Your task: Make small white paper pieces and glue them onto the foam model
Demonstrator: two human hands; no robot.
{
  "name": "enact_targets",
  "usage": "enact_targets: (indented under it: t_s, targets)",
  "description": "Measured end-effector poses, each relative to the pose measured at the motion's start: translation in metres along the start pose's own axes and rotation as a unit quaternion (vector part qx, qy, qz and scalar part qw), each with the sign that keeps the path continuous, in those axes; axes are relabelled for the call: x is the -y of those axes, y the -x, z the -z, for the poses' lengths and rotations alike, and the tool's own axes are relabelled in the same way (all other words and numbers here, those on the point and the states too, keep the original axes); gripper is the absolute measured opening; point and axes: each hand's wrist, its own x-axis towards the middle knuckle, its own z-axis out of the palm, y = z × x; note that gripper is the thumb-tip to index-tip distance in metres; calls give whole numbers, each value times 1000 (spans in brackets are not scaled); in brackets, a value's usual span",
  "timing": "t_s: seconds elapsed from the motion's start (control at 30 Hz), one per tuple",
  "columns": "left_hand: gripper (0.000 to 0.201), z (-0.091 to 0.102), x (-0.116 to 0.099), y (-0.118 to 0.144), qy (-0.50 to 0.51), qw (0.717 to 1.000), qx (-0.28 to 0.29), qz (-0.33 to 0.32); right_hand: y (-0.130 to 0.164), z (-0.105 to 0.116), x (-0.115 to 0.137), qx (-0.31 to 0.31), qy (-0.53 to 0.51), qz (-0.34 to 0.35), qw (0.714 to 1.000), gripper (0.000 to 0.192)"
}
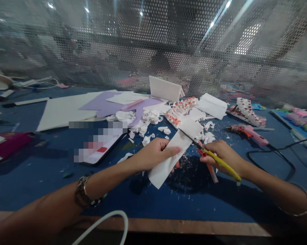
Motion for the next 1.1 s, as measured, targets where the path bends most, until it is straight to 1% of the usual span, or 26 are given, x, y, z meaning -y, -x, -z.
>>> enact_targets:
  t_s: [0.2,0.27,0.37,0.57,0.77,0.9,1.0,1.1]
  targets:
    - [29,2,4,1,40,999,11,20,2,-1,-3,-16,-17,-11,1000,50]
    - [28,2,5,2,55,998,21,32,3,-1,-4,-25,-17,-13,999,48]
    - [27,2,4,3,64,997,35,34,4,-2,-5,-22,-21,-21,999,49]
    - [26,2,3,7,53,997,50,38,6,-5,-4,-14,-45,-22,999,47]
    - [29,4,6,7,41,996,67,29,7,-5,-2,-7,-47,-26,999,47]
    - [32,3,7,9,21,995,91,24,5,-2,-8,-33,-33,-29,998,47]
    - [31,2,8,9,34,996,77,19,4,1,-14,-33,-47,-19,998,46]
    - [29,1,8,7,72,997,41,3,5,4,-15,-25,-60,1,998,44]
